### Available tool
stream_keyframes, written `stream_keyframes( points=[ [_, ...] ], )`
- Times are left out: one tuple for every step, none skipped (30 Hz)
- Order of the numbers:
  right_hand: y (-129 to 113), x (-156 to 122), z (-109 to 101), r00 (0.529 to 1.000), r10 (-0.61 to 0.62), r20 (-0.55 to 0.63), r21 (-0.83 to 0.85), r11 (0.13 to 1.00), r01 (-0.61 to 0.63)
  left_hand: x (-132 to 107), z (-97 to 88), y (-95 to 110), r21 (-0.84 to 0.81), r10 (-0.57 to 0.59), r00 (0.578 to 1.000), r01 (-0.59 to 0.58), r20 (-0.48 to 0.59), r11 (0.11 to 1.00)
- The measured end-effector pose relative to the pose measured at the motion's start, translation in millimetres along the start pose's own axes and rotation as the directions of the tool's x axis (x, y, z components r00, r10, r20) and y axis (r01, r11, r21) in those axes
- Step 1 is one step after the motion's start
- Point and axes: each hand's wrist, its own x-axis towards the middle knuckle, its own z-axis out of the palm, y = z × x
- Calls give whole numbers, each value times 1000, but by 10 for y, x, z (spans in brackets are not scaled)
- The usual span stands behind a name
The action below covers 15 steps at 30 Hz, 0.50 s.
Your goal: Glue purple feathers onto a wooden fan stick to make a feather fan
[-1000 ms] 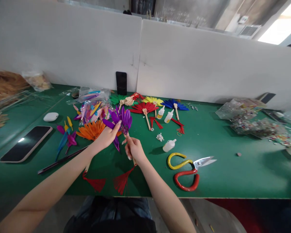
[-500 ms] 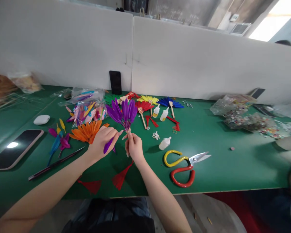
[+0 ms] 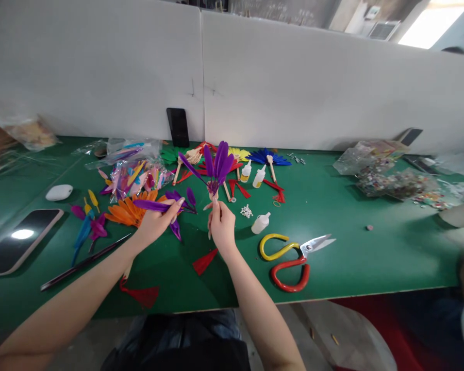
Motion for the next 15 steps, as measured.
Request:
stream_keyframes(
  points=[
    [-8, -5, 4, 1000, -2, 11, 15, 1000, 2, 22, -2, -32, -24, -22, 1000, 22, 21, 999],
    [-13, -9, 6, 1000, -3, 17, 30, 1000, 2, 40, -1, -62, -30, -29, 999, 30, 27, 999],
    [-17, -10, 6, 1000, -3, 21, 43, 999, 3, 53, 1, -89, -21, -31, 999, 32, 28, 999],
    [-19, -10, 3, 1000, -6, 21, 52, 999, 5, 61, 7, -111, -2, -32, 999, 32, 31, 999],
    [-21, -9, 0, 1000, -10, 19, 60, 998, 8, 65, 16, -130, 24, -34, 999, 33, 42, 999],
    [-25, -8, -4, 1000, -13, 18, 67, 998, 12, 67, 28, -146, 52, -38, 997, 34, 68, 998],
    [-29, -7, -7, 1000, -14, 18, 72, 997, 13, 66, 42, -162, 77, -48, 993, 40, 105, 996],
    [-36, -7, -9, 1000, -12, 19, 76, 997, 11, 64, 56, -178, 91, -66, 986, 52, 153, 994],
    [-45, -8, -11, 1000, -8, 16, 78, 997, 7, 62, 67, -195, 94, -92, 974, 74, 205, 993],
    [-55, -11, -13, 1000, -3, 12, 79, 997, 2, 61, 72, -213, 85, -126, 960, 108, 251, 991],
    [-67, -14, -16, 1000, -2, 5, 80, 997, 2, 63, 69, -232, 69, -167, 945, 153, 282, 986],
    [-80, -18, -20, 1000, -7, -2, 80, 997, 7, 69, 57, -249, 51, -210, 933, 204, 293, 978],
    [-94, -22, -25, 1000, -17, -9, 80, 997, 18, 79, 35, -263, 37, -248, 927, 247, 283, 968],
    [-107, -27, -31, 999, -30, -17, 79, 996, 31, 93, 3, -273, 34, -271, 928, 271, 257, 962],
    [-119, -31, -39, 999, -42, -23, 76, 996, 44, 110, -36, -278, 47, -275, 938, 272, 211, 961]
  ],
)
